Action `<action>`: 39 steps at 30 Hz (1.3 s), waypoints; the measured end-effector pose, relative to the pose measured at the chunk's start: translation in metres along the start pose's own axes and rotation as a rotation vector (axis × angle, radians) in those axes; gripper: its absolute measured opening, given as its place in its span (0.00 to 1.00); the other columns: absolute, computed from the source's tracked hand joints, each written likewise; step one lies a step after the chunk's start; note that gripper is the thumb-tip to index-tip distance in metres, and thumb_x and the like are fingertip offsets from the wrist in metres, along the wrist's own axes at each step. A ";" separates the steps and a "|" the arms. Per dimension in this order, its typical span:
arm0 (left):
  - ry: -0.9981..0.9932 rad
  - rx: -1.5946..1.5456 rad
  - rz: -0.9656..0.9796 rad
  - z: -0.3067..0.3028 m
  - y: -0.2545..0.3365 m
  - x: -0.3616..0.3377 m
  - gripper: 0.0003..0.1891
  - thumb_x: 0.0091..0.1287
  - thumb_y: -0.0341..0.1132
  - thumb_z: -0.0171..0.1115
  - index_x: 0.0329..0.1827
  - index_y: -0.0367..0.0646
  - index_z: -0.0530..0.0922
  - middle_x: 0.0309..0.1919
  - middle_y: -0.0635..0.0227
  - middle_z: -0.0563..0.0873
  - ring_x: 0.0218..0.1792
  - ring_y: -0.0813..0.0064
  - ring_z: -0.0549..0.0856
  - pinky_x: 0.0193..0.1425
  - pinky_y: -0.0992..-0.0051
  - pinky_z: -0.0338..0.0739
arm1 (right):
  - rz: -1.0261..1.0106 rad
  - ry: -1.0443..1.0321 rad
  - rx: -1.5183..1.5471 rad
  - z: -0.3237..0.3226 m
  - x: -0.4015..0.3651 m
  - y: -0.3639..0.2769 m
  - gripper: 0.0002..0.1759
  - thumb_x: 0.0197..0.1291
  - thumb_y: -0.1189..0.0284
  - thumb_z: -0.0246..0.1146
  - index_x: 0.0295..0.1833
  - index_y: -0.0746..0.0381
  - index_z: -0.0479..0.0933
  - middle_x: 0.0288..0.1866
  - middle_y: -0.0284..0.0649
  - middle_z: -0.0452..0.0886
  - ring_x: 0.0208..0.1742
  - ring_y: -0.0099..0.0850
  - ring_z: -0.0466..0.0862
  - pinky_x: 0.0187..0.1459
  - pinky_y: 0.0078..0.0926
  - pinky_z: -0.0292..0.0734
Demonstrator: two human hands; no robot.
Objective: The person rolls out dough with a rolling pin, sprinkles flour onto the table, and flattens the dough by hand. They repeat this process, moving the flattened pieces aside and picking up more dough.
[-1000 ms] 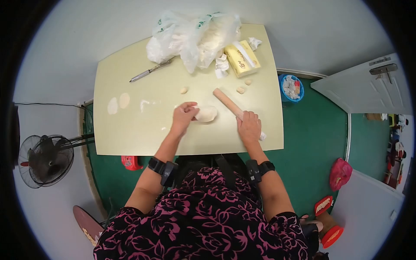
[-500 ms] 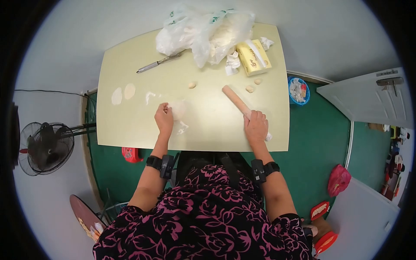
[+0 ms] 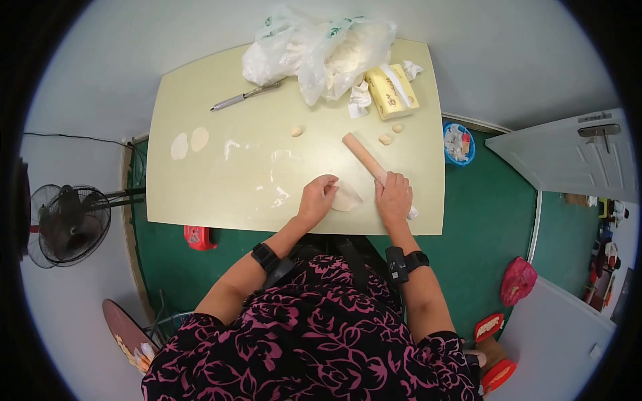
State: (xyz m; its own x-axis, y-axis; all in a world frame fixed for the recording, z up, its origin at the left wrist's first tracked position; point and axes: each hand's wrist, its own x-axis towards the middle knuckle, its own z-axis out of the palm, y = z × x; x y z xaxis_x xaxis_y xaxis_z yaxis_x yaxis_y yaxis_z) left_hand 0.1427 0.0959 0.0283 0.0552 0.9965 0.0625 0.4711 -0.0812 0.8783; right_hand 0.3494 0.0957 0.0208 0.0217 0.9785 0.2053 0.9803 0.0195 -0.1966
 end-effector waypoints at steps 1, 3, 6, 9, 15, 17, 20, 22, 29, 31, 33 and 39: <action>0.028 0.036 -0.010 0.006 -0.017 -0.003 0.10 0.58 0.24 0.62 0.43 0.34 0.79 0.33 0.58 0.83 0.30 0.69 0.84 0.35 0.74 0.80 | -0.002 0.008 0.003 -0.003 0.001 -0.001 0.18 0.54 0.61 0.63 0.46 0.60 0.71 0.40 0.40 0.73 0.42 0.40 0.74 0.40 0.39 0.71; 0.104 -0.060 -0.269 0.003 -0.046 -0.005 0.11 0.58 0.25 0.63 0.44 0.33 0.78 0.32 0.60 0.82 0.29 0.72 0.83 0.31 0.75 0.80 | -0.006 0.015 0.008 -0.003 0.000 -0.001 0.18 0.54 0.61 0.63 0.46 0.60 0.71 0.40 0.40 0.73 0.42 0.40 0.74 0.40 0.39 0.71; 0.171 -0.165 -0.428 -0.011 -0.046 -0.007 0.13 0.59 0.25 0.62 0.46 0.33 0.77 0.30 0.64 0.81 0.27 0.77 0.82 0.25 0.78 0.80 | -0.002 0.002 0.009 0.001 -0.002 0.002 0.18 0.54 0.62 0.63 0.46 0.60 0.71 0.40 0.40 0.73 0.42 0.40 0.74 0.41 0.39 0.71; 0.057 0.070 -0.314 -0.027 -0.042 -0.017 0.17 0.58 0.27 0.63 0.51 0.35 0.74 0.42 0.58 0.79 0.36 0.67 0.81 0.36 0.71 0.79 | -0.001 -0.020 0.031 0.001 0.000 0.001 0.18 0.54 0.62 0.64 0.45 0.60 0.71 0.40 0.40 0.73 0.42 0.40 0.74 0.41 0.40 0.70; -0.272 0.642 0.292 -0.046 -0.003 -0.049 0.28 0.57 0.38 0.65 0.61 0.40 0.69 0.63 0.55 0.69 0.61 0.59 0.70 0.58 0.59 0.66 | -0.244 -0.136 0.191 -0.004 -0.011 -0.012 0.17 0.51 0.63 0.65 0.43 0.60 0.72 0.38 0.40 0.73 0.41 0.40 0.74 0.43 0.39 0.67; -0.345 0.659 0.310 -0.039 -0.014 -0.061 0.30 0.57 0.41 0.65 0.63 0.41 0.69 0.64 0.56 0.69 0.63 0.58 0.68 0.61 0.59 0.62 | -0.414 -0.142 0.277 -0.008 -0.017 -0.026 0.17 0.50 0.63 0.66 0.42 0.60 0.72 0.37 0.39 0.73 0.41 0.40 0.74 0.44 0.38 0.67; -0.328 0.665 0.333 -0.039 -0.019 -0.066 0.30 0.58 0.42 0.64 0.63 0.40 0.68 0.64 0.57 0.69 0.64 0.58 0.67 0.61 0.57 0.62 | -0.425 -0.124 0.074 -0.002 -0.005 -0.032 0.29 0.55 0.55 0.61 0.58 0.61 0.70 0.56 0.46 0.72 0.59 0.43 0.70 0.61 0.49 0.59; -0.328 0.654 0.311 -0.038 -0.016 -0.068 0.30 0.58 0.42 0.64 0.63 0.39 0.68 0.65 0.58 0.68 0.64 0.58 0.67 0.61 0.57 0.62 | -0.369 -0.147 -0.002 -0.005 0.008 -0.032 0.33 0.57 0.51 0.59 0.63 0.60 0.68 0.65 0.48 0.67 0.68 0.44 0.64 0.66 0.54 0.53; -0.262 0.629 0.282 -0.047 -0.020 -0.060 0.30 0.57 0.41 0.65 0.62 0.39 0.69 0.63 0.57 0.70 0.64 0.58 0.67 0.61 0.58 0.62 | -0.434 -0.368 0.067 -0.012 -0.029 -0.034 0.42 0.56 0.46 0.58 0.70 0.62 0.60 0.73 0.50 0.56 0.76 0.44 0.53 0.70 0.59 0.43; -0.241 0.624 0.296 -0.045 -0.023 -0.062 0.30 0.56 0.41 0.65 0.61 0.39 0.69 0.61 0.57 0.71 0.63 0.57 0.68 0.61 0.57 0.62 | -0.409 -0.290 0.000 -0.002 -0.019 -0.033 0.42 0.57 0.47 0.58 0.69 0.63 0.61 0.73 0.51 0.56 0.76 0.44 0.53 0.70 0.59 0.43; -0.249 0.611 0.279 -0.045 -0.020 -0.061 0.30 0.56 0.41 0.65 0.61 0.39 0.70 0.59 0.57 0.71 0.62 0.57 0.69 0.60 0.57 0.63 | -0.289 -0.193 -0.043 0.008 0.019 -0.026 0.40 0.57 0.47 0.58 0.67 0.63 0.64 0.74 0.51 0.56 0.76 0.45 0.52 0.70 0.59 0.43; -0.410 0.352 0.172 -0.045 0.000 -0.049 0.27 0.56 0.39 0.65 0.58 0.38 0.72 0.54 0.56 0.75 0.57 0.55 0.71 0.58 0.59 0.66 | -0.505 -0.223 0.067 -0.004 -0.001 -0.029 0.36 0.56 0.50 0.60 0.63 0.62 0.68 0.70 0.50 0.61 0.74 0.45 0.56 0.69 0.58 0.48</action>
State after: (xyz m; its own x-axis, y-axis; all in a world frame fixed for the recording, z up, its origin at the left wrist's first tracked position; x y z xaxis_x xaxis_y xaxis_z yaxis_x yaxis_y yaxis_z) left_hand 0.1005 0.0474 0.0470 0.4613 0.8851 -0.0606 0.6867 -0.3130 0.6561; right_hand 0.3213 0.0938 0.0303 -0.4969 0.8638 0.0833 0.8433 0.5033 -0.1886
